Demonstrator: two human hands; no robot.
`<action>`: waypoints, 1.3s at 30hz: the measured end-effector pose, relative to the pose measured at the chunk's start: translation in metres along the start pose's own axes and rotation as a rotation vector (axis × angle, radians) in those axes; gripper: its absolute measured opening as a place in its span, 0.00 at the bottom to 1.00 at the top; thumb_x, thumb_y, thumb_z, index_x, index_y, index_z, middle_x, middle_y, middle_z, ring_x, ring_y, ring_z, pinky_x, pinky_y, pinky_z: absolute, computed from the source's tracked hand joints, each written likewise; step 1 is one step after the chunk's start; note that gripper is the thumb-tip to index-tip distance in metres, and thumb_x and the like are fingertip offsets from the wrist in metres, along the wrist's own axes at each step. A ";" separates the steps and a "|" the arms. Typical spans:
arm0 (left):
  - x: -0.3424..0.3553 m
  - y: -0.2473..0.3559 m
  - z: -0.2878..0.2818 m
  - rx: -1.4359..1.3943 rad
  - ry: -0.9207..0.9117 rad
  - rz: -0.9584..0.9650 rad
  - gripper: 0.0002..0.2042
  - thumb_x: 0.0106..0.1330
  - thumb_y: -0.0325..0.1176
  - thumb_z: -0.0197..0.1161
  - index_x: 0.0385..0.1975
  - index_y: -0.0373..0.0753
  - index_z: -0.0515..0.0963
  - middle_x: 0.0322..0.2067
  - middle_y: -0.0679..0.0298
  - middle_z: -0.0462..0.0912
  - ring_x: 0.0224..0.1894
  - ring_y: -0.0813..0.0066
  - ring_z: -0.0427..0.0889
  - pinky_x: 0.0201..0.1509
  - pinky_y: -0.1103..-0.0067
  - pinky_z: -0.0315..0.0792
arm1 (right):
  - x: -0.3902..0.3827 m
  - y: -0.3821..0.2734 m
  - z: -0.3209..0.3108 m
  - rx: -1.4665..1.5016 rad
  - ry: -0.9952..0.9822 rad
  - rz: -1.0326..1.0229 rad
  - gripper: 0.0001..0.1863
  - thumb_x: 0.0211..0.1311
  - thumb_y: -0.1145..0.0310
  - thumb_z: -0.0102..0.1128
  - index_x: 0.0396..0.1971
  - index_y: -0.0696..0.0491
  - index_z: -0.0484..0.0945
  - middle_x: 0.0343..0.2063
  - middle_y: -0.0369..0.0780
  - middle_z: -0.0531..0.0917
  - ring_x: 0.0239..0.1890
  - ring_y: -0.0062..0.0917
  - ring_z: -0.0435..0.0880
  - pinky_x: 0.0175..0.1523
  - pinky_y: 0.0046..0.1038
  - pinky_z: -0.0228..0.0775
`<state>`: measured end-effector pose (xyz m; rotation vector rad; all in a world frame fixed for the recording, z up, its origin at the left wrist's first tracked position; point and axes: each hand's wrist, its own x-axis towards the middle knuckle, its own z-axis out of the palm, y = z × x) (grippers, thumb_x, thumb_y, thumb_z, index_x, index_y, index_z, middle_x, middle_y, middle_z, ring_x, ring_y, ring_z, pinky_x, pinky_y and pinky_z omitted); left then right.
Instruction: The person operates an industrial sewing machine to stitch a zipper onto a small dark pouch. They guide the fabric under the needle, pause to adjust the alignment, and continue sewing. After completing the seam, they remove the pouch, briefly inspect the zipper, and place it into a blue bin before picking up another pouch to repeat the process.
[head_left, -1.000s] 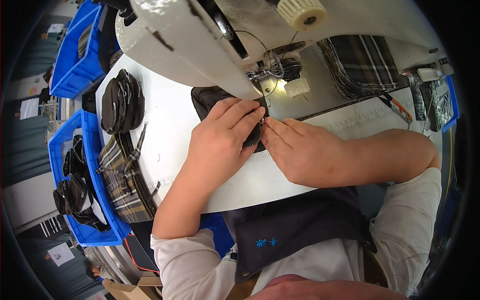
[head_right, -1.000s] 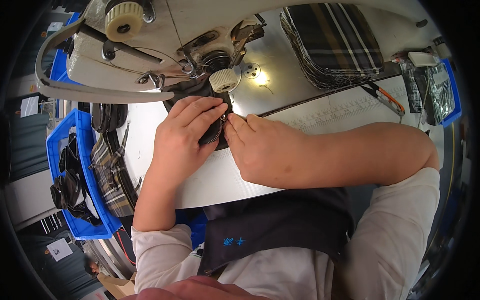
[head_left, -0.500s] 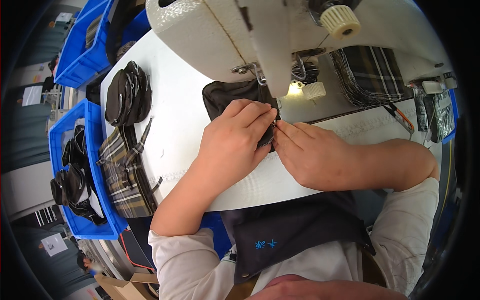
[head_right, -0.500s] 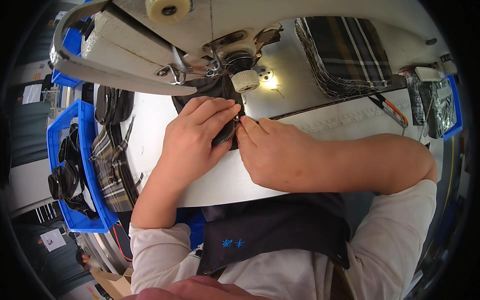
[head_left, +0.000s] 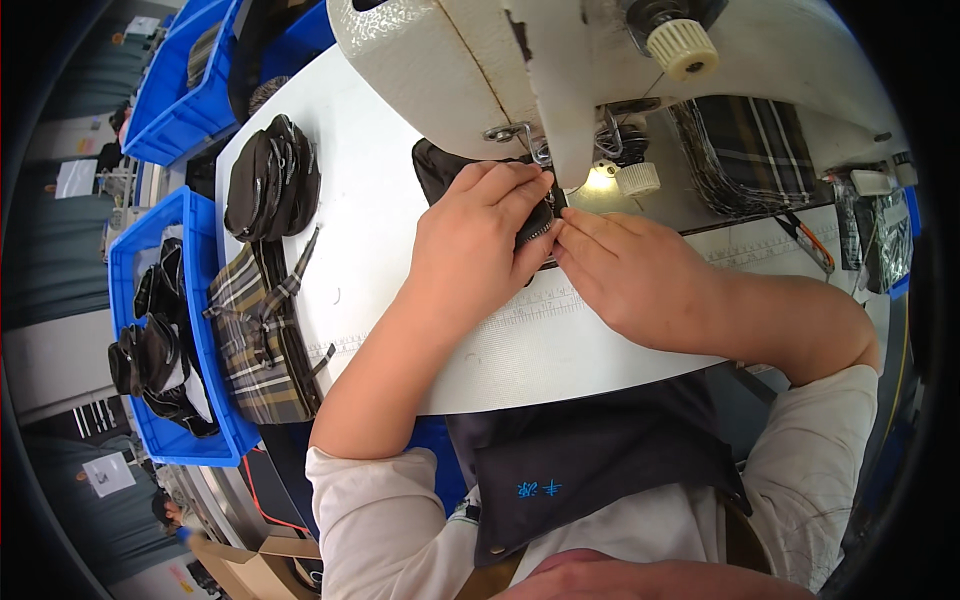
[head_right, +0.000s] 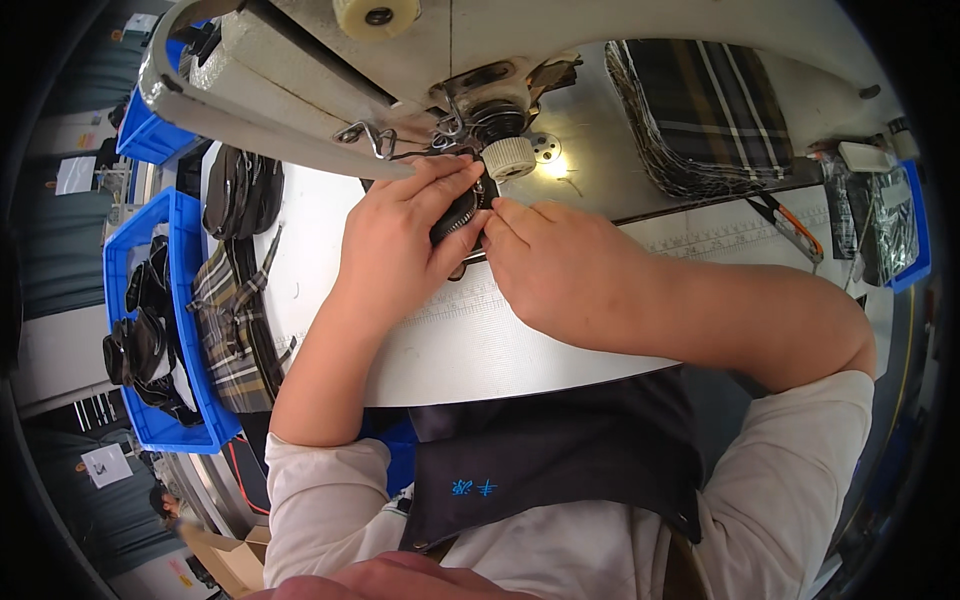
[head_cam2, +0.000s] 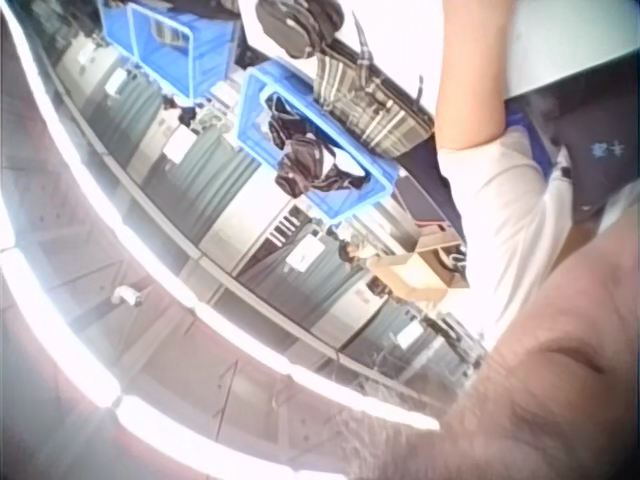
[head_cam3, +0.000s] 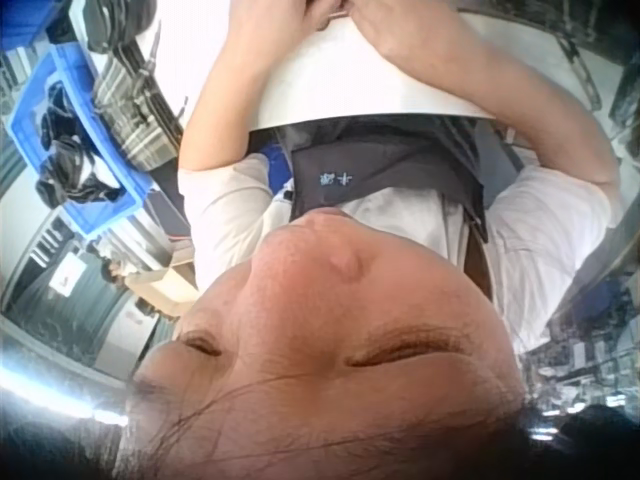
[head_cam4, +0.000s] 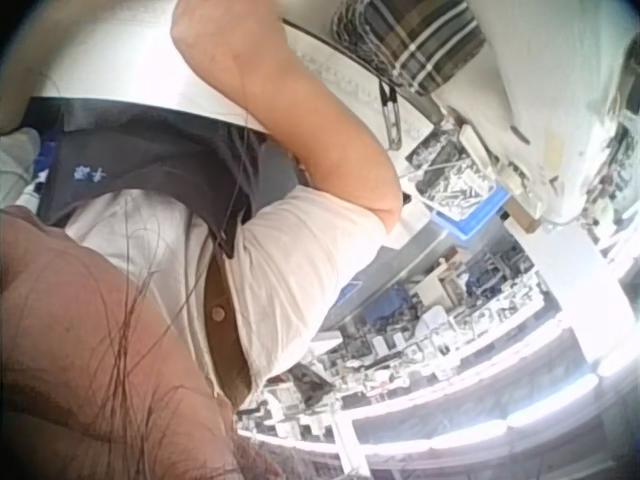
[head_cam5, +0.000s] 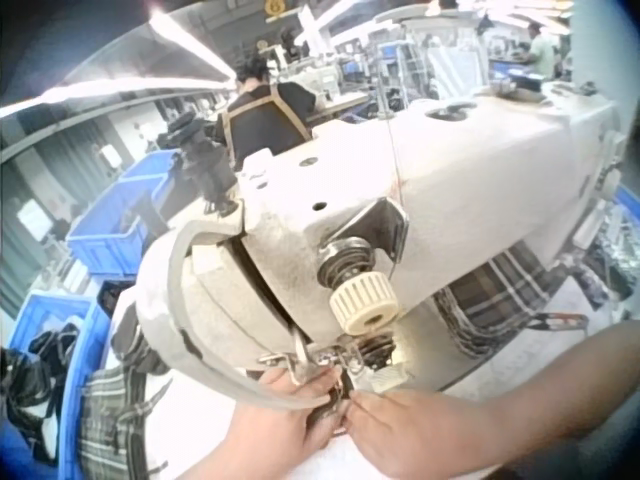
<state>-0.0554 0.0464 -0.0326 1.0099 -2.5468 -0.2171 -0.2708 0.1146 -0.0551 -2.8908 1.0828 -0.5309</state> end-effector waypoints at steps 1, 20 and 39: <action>0.000 -0.003 0.003 -0.042 0.031 -0.004 0.21 0.64 0.35 0.73 0.57 0.39 0.85 0.51 0.62 0.89 0.47 0.58 0.88 0.52 0.70 0.81 | 0.001 0.002 -0.001 -0.022 0.033 -0.034 0.17 0.61 0.73 0.64 0.47 0.69 0.84 0.48 0.54 0.86 0.53 0.42 0.86 0.57 0.38 0.81; -0.012 -0.004 -0.014 -0.379 -0.130 -0.182 0.05 0.61 0.24 0.65 0.35 0.35 0.84 0.63 0.45 0.80 0.63 0.41 0.80 0.63 0.63 0.77 | 0.001 0.009 0.005 -0.121 0.137 -0.133 0.19 0.52 0.72 0.65 0.40 0.72 0.86 0.43 0.57 0.87 0.45 0.40 0.86 0.47 0.34 0.82; 0.001 0.000 0.014 0.108 0.191 0.221 0.16 0.43 0.29 0.78 0.35 0.45 0.86 0.42 0.71 0.87 0.45 0.64 0.85 0.47 0.71 0.77 | -0.004 -0.007 -0.004 -0.248 -0.029 -0.121 0.19 0.55 0.68 0.64 0.42 0.68 0.86 0.44 0.55 0.88 0.49 0.41 0.86 0.49 0.35 0.79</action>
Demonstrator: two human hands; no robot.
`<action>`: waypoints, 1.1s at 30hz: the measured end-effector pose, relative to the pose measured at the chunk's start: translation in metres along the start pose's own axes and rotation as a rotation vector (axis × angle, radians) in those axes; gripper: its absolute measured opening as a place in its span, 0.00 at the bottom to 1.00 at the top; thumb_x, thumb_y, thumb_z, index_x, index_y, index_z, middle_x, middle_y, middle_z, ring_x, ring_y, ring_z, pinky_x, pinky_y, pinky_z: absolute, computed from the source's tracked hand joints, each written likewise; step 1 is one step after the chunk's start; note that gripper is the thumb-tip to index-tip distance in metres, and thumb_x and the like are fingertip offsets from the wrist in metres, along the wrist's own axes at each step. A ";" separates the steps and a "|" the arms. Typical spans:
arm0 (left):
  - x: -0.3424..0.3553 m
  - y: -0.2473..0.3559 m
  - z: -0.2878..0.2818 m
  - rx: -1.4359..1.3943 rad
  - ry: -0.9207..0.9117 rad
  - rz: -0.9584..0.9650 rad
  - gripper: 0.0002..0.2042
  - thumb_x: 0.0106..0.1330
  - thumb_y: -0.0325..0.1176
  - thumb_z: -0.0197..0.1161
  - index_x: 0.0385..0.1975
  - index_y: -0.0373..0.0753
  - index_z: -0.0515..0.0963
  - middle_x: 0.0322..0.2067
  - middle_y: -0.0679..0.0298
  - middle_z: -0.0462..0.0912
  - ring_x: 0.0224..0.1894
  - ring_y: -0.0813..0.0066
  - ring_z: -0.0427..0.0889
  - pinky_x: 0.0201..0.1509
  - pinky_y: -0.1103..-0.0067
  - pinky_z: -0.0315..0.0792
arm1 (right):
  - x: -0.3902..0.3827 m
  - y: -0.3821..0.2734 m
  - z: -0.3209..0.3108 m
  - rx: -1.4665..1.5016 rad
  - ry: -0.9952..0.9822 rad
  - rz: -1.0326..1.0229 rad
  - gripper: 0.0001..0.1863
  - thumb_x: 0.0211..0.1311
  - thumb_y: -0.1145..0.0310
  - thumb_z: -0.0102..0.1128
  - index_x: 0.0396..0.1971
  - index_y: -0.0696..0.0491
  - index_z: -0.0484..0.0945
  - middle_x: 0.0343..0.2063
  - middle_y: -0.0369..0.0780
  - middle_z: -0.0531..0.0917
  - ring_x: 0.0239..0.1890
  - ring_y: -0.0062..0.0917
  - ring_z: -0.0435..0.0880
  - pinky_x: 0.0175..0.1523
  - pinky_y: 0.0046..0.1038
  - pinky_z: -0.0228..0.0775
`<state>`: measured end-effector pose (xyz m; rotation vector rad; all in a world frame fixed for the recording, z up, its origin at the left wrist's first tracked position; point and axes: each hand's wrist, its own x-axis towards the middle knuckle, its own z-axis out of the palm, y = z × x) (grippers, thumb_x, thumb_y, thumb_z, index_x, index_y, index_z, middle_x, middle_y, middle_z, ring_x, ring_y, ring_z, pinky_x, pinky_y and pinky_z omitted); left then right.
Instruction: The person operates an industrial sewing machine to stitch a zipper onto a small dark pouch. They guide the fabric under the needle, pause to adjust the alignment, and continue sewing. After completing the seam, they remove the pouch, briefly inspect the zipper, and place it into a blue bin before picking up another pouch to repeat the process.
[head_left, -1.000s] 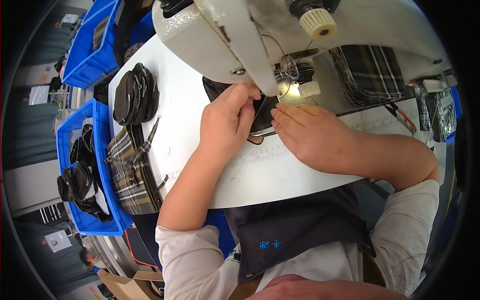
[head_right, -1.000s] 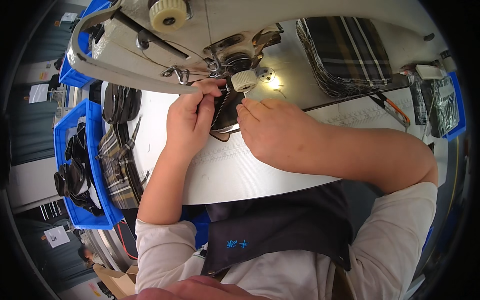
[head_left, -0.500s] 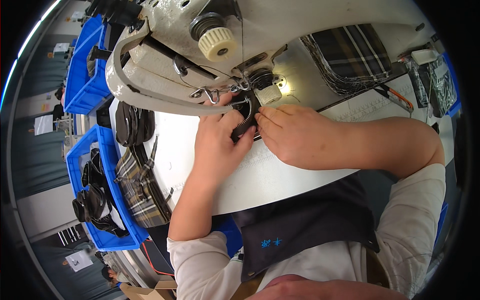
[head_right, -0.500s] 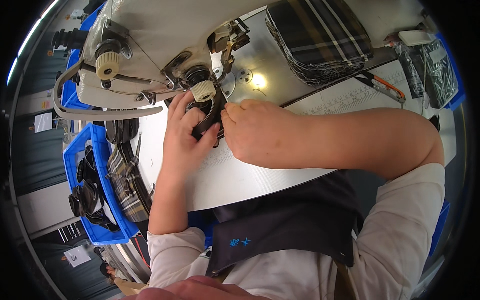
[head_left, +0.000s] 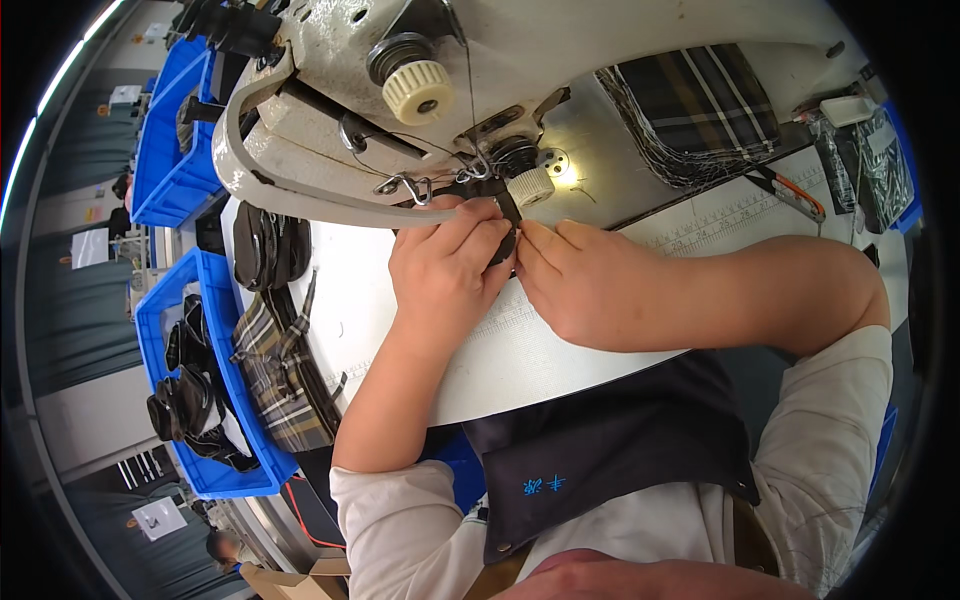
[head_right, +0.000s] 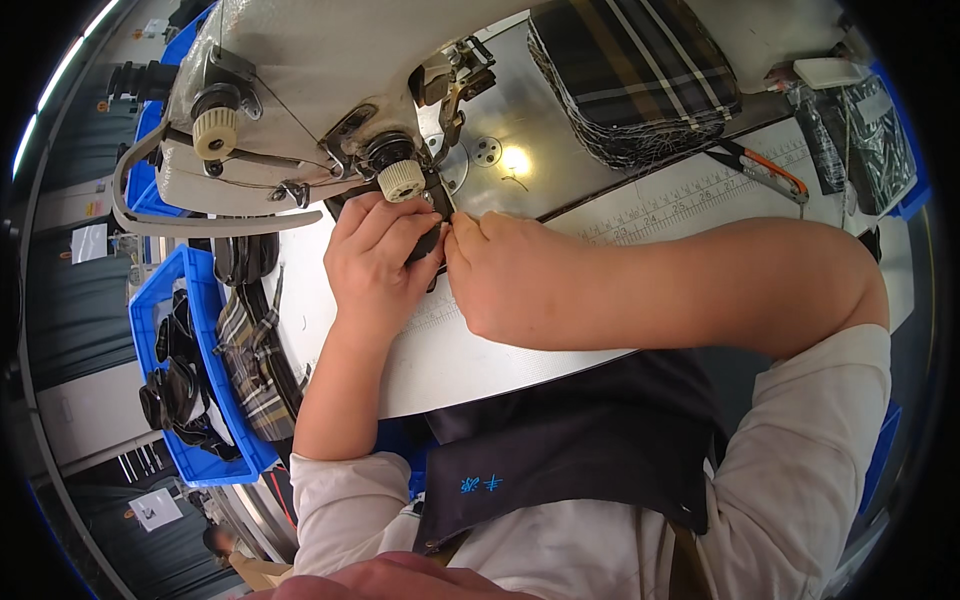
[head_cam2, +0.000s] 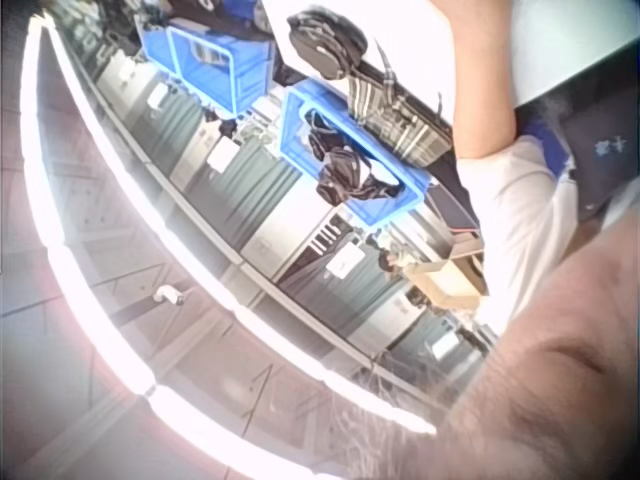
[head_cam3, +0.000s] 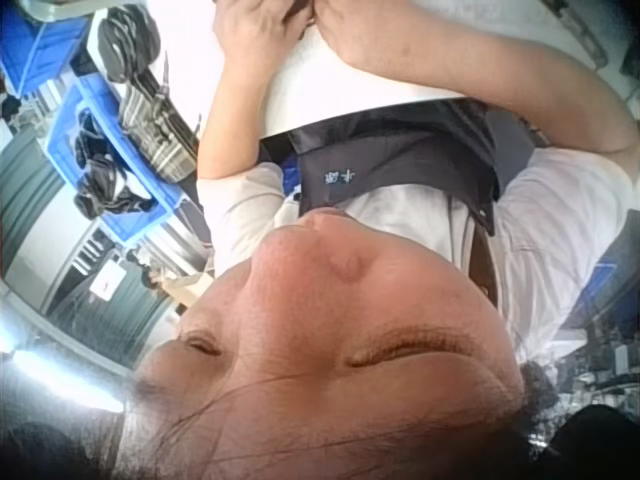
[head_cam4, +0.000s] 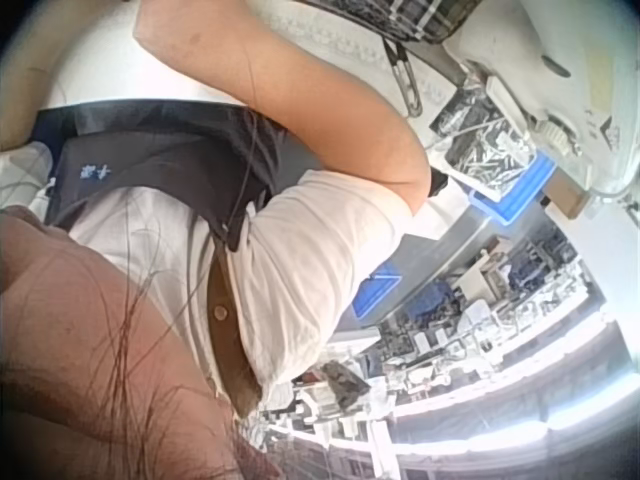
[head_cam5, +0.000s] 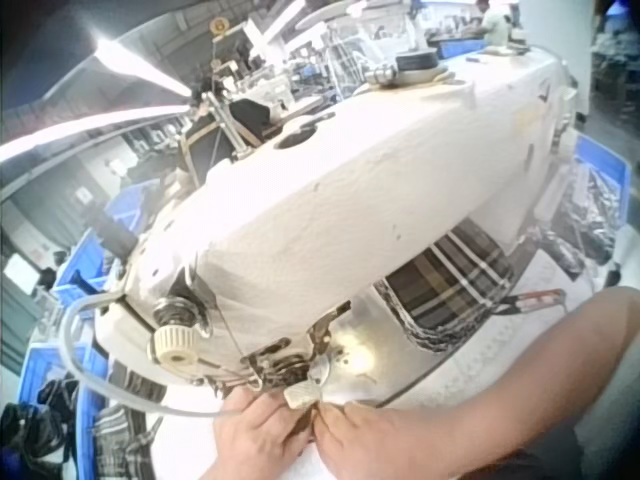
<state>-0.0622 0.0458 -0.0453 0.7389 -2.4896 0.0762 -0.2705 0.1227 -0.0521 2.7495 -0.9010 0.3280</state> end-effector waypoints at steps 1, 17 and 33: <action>0.000 0.001 -0.001 -0.002 -0.017 -0.006 0.15 0.44 0.28 0.78 0.35 0.44 0.86 0.41 0.71 0.88 0.44 0.64 0.85 0.46 0.72 0.78 | -0.001 -0.002 -0.003 0.004 -0.027 -0.019 0.20 0.55 0.68 0.64 0.43 0.68 0.86 0.44 0.55 0.88 0.48 0.39 0.86 0.48 0.34 0.78; -0.004 0.006 -0.014 -0.093 -0.159 -0.068 0.19 0.46 0.22 0.77 0.41 0.43 0.90 0.45 0.71 0.90 0.44 0.68 0.85 0.44 0.75 0.81 | -0.005 -0.012 0.004 0.014 0.109 0.026 0.23 0.54 0.69 0.65 0.46 0.72 0.85 0.39 0.56 0.87 0.28 0.29 0.84 0.30 0.27 0.73; -0.007 0.003 -0.016 -0.224 -0.171 -0.119 0.22 0.45 0.21 0.76 0.44 0.42 0.90 0.46 0.69 0.90 0.45 0.65 0.84 0.47 0.73 0.82 | 0.000 0.003 -0.010 0.041 0.030 -0.074 0.19 0.50 0.69 0.67 0.40 0.67 0.86 0.41 0.57 0.89 0.28 0.26 0.83 0.27 0.27 0.71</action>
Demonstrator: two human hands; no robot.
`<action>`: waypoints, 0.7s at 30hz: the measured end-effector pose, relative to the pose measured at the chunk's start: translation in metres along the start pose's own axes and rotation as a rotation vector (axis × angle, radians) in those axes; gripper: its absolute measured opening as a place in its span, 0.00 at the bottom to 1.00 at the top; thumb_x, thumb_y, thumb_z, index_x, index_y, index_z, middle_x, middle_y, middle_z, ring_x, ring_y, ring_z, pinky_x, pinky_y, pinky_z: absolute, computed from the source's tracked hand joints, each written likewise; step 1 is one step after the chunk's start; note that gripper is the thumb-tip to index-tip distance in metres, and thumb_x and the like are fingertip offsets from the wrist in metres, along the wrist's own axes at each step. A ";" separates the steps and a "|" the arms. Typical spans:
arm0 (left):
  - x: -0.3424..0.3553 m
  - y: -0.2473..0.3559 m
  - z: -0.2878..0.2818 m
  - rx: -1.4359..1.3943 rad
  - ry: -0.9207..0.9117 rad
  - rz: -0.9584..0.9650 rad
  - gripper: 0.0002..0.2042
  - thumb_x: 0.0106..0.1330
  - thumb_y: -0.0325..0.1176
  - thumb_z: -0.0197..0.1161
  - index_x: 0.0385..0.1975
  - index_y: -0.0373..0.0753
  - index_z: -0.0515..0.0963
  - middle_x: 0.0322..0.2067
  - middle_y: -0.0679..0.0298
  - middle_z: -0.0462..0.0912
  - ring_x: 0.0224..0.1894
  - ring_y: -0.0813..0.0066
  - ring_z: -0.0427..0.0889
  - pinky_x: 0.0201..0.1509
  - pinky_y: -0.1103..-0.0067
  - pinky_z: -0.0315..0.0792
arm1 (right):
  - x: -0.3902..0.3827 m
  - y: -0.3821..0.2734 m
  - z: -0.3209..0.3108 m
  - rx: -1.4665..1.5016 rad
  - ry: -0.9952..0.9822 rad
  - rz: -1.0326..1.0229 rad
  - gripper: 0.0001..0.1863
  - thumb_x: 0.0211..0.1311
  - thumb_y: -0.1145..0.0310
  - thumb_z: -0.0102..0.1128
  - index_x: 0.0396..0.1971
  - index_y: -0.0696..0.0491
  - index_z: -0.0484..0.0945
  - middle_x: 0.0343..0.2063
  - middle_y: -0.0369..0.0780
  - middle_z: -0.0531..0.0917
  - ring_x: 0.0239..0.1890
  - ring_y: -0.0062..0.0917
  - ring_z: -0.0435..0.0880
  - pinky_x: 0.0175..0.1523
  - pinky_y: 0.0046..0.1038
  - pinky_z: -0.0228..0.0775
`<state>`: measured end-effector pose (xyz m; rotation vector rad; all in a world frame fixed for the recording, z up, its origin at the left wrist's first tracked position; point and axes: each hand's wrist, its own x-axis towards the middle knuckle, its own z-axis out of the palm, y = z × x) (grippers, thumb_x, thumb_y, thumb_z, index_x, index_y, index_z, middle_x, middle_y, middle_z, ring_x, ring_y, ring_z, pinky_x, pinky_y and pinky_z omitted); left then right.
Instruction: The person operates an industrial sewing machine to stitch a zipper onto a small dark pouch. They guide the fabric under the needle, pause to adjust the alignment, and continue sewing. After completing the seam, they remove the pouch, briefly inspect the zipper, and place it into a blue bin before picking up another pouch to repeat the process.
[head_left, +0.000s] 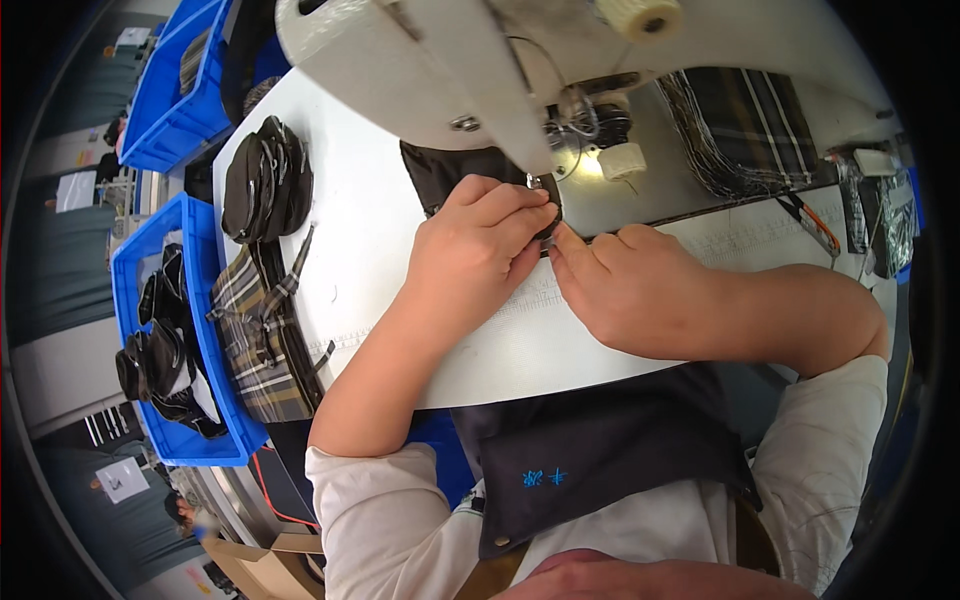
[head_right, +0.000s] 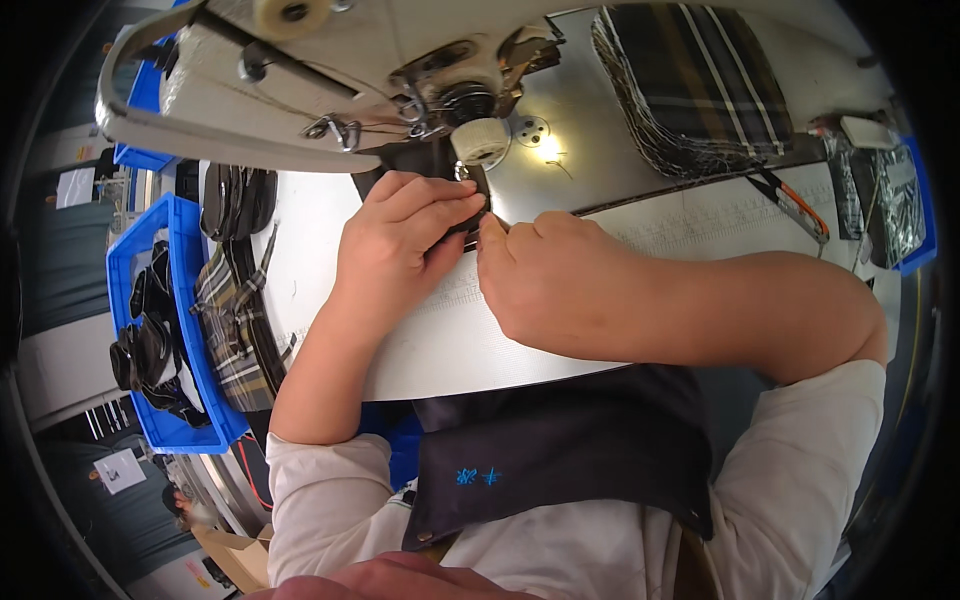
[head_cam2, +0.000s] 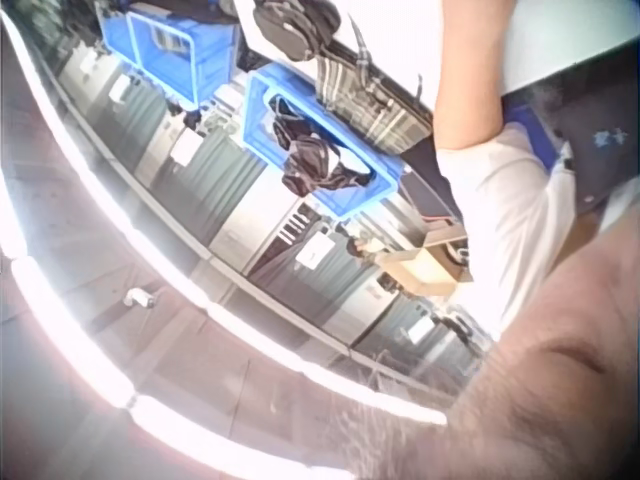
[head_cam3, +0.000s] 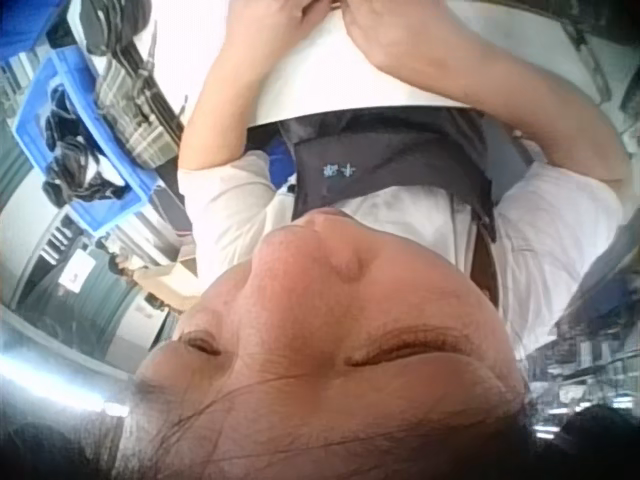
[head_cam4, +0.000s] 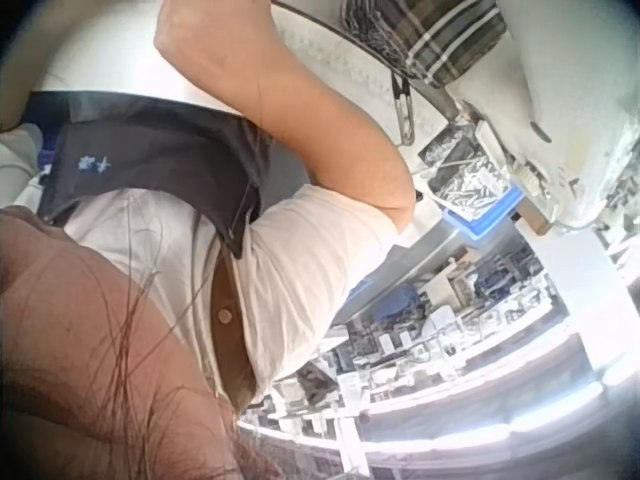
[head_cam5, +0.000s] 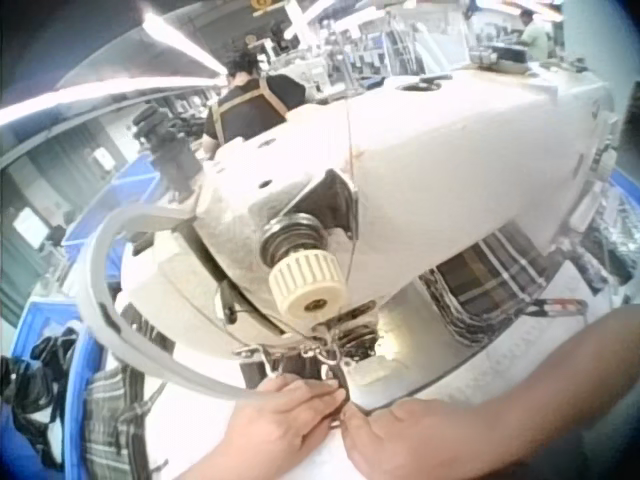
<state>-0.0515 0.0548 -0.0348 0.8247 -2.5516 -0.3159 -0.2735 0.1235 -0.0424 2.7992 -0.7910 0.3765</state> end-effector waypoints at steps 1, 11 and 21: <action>-0.001 -0.002 0.003 -0.011 0.009 0.004 0.21 0.45 0.21 0.76 0.44 0.42 0.90 0.46 0.69 0.90 0.45 0.65 0.84 0.48 0.73 0.82 | 0.000 0.001 0.000 -0.017 0.014 -0.002 0.19 0.50 0.69 0.66 0.40 0.66 0.86 0.41 0.56 0.89 0.28 0.26 0.82 0.28 0.27 0.70; -0.002 0.001 0.004 -0.029 0.016 -0.023 0.20 0.47 0.21 0.75 0.44 0.41 0.90 0.47 0.67 0.89 0.45 0.63 0.84 0.49 0.71 0.82 | 0.003 0.004 -0.002 -0.084 0.065 -0.010 0.16 0.53 0.67 0.65 0.38 0.62 0.87 0.37 0.51 0.89 0.26 0.24 0.80 0.28 0.27 0.65; 0.005 -0.010 0.003 -0.007 0.008 -0.063 0.17 0.55 0.24 0.73 0.47 0.41 0.89 0.49 0.68 0.89 0.49 0.62 0.86 0.52 0.70 0.82 | 0.008 0.014 0.014 -0.051 0.092 0.066 0.12 0.54 0.70 0.65 0.35 0.62 0.84 0.36 0.49 0.85 0.23 0.25 0.80 0.24 0.28 0.70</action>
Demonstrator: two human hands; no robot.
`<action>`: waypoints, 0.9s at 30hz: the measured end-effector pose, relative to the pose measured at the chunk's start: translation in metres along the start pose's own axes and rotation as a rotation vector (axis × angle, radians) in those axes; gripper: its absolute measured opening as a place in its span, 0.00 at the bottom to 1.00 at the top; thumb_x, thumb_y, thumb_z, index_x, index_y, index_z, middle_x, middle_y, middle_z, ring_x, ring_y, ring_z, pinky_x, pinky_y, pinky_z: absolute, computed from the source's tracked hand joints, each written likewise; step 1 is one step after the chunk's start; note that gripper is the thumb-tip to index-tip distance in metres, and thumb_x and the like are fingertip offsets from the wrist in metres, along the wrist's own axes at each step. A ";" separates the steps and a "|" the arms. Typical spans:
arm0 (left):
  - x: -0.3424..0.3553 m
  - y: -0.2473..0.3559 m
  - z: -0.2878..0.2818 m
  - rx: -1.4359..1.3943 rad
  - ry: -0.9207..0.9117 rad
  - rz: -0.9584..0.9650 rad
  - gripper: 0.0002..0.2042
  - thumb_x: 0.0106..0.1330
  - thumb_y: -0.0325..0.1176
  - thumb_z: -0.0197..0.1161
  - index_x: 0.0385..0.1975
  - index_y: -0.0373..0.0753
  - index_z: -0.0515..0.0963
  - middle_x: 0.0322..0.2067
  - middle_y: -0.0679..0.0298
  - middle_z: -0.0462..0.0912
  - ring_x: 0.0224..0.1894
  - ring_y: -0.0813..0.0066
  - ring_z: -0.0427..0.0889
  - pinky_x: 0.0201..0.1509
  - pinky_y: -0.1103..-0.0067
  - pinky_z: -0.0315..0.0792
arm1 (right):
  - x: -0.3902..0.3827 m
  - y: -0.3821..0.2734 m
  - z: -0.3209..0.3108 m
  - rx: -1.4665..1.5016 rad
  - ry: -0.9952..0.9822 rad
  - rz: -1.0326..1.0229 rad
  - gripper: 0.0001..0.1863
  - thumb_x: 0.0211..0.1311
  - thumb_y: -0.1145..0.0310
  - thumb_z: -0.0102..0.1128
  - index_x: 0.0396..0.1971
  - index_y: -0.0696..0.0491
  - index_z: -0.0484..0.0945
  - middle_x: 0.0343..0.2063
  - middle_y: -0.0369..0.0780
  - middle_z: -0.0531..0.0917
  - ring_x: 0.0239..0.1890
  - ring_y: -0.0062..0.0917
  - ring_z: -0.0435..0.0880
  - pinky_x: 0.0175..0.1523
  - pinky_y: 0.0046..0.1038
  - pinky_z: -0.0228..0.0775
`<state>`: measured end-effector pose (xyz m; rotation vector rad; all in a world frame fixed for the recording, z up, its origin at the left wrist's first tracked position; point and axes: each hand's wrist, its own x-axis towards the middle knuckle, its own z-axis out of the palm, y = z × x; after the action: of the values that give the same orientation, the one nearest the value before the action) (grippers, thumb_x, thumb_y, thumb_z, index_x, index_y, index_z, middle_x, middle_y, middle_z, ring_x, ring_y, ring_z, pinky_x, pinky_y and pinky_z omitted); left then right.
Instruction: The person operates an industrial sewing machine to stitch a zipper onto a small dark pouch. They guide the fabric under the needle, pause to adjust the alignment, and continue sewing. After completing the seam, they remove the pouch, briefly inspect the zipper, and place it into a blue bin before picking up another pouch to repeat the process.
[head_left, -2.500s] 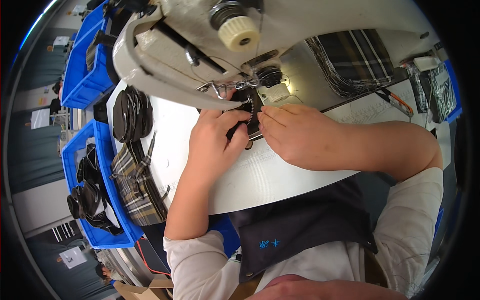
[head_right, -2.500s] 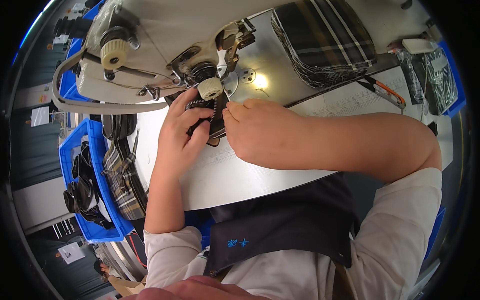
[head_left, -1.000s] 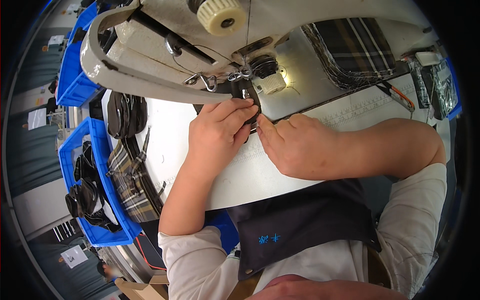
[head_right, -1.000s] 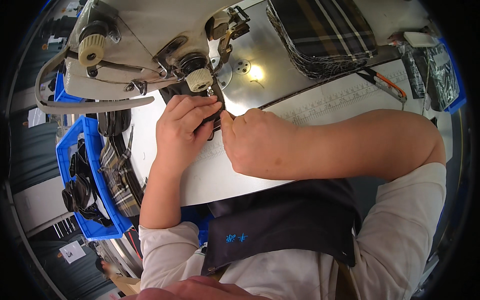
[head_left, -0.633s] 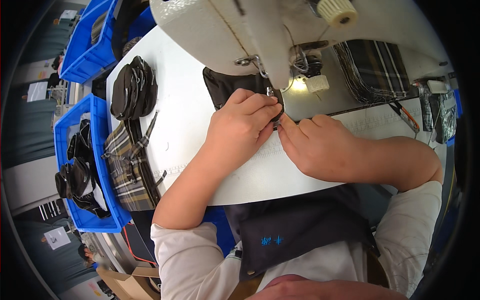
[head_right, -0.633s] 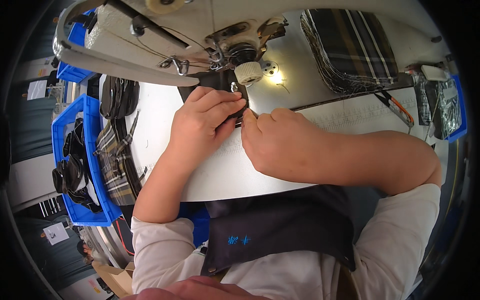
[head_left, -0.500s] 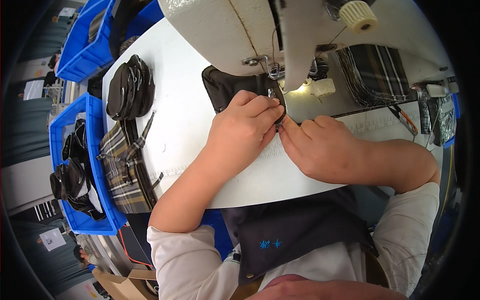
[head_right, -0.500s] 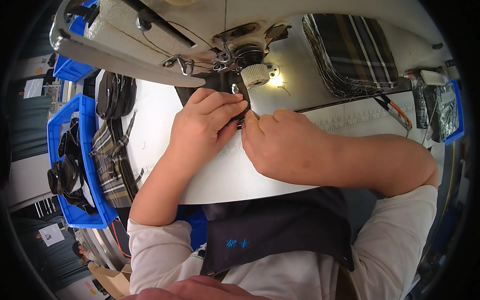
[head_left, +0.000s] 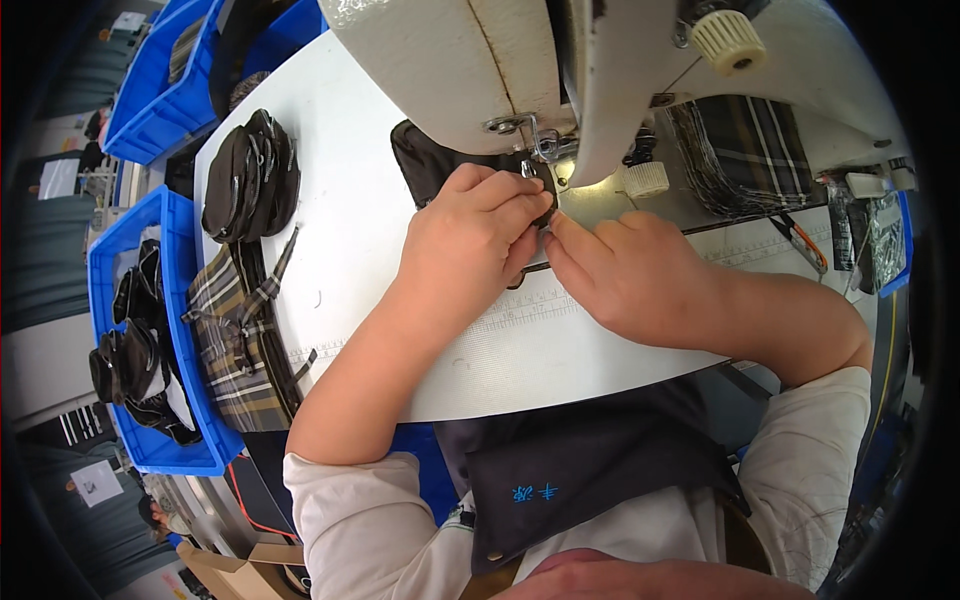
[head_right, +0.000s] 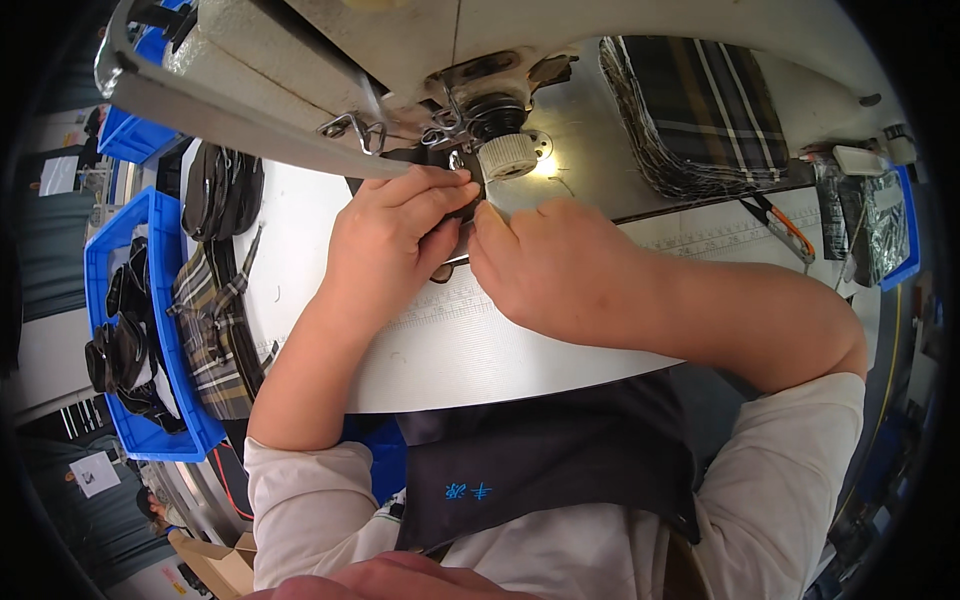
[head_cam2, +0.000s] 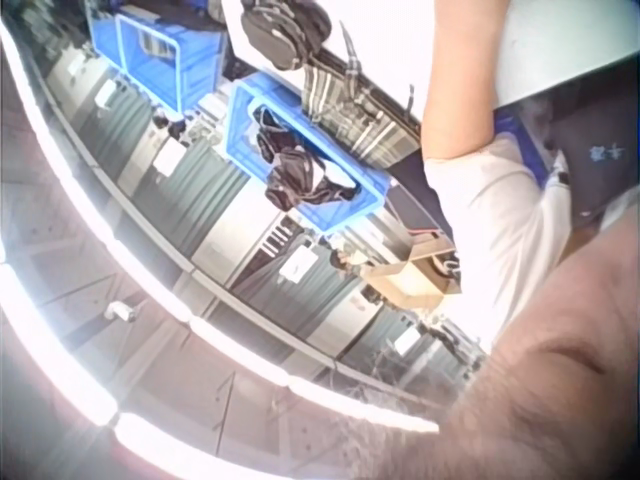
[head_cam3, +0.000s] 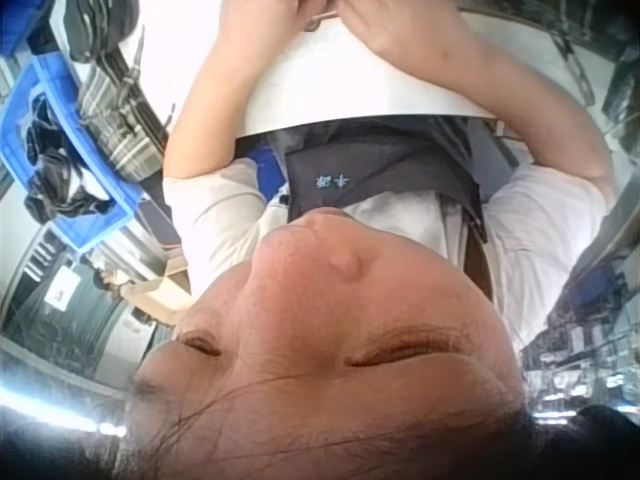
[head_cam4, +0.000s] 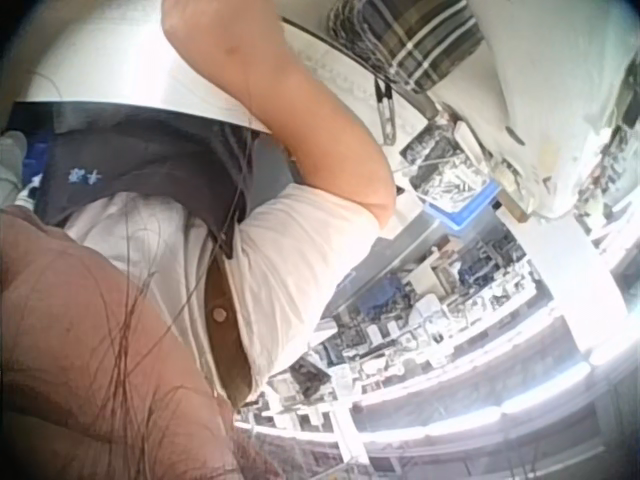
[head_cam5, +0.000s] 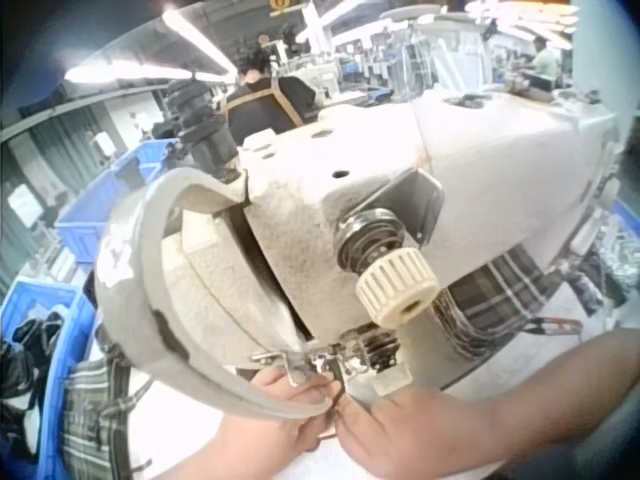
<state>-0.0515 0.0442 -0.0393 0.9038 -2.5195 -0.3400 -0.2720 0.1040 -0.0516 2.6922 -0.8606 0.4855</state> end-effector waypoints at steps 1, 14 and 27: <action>0.001 -0.001 0.000 0.002 -0.006 -0.010 0.17 0.56 0.24 0.73 0.47 0.41 0.89 0.49 0.68 0.89 0.49 0.62 0.86 0.52 0.69 0.82 | 0.001 0.001 0.001 0.010 -0.011 0.017 0.12 0.55 0.70 0.65 0.36 0.62 0.83 0.35 0.48 0.84 0.23 0.25 0.80 0.25 0.28 0.70; 0.007 -0.009 0.001 0.074 0.033 0.015 0.15 0.61 0.27 0.72 0.49 0.43 0.88 0.49 0.70 0.89 0.43 0.63 0.90 0.42 0.71 0.84 | 0.006 0.003 0.009 0.151 0.067 0.114 0.19 0.58 0.71 0.63 0.48 0.65 0.82 0.38 0.44 0.83 0.26 0.25 0.84 0.30 0.28 0.75; 0.006 -0.012 0.001 0.087 0.025 0.039 0.15 0.60 0.26 0.72 0.48 0.44 0.88 0.50 0.71 0.89 0.44 0.63 0.88 0.44 0.71 0.84 | 0.005 0.005 0.009 0.117 -0.001 0.080 0.15 0.57 0.70 0.64 0.42 0.63 0.82 0.37 0.44 0.83 0.24 0.25 0.84 0.27 0.29 0.76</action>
<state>-0.0498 0.0310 -0.0426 0.8842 -2.5421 -0.2069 -0.2692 0.0945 -0.0569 2.7712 -0.9719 0.5693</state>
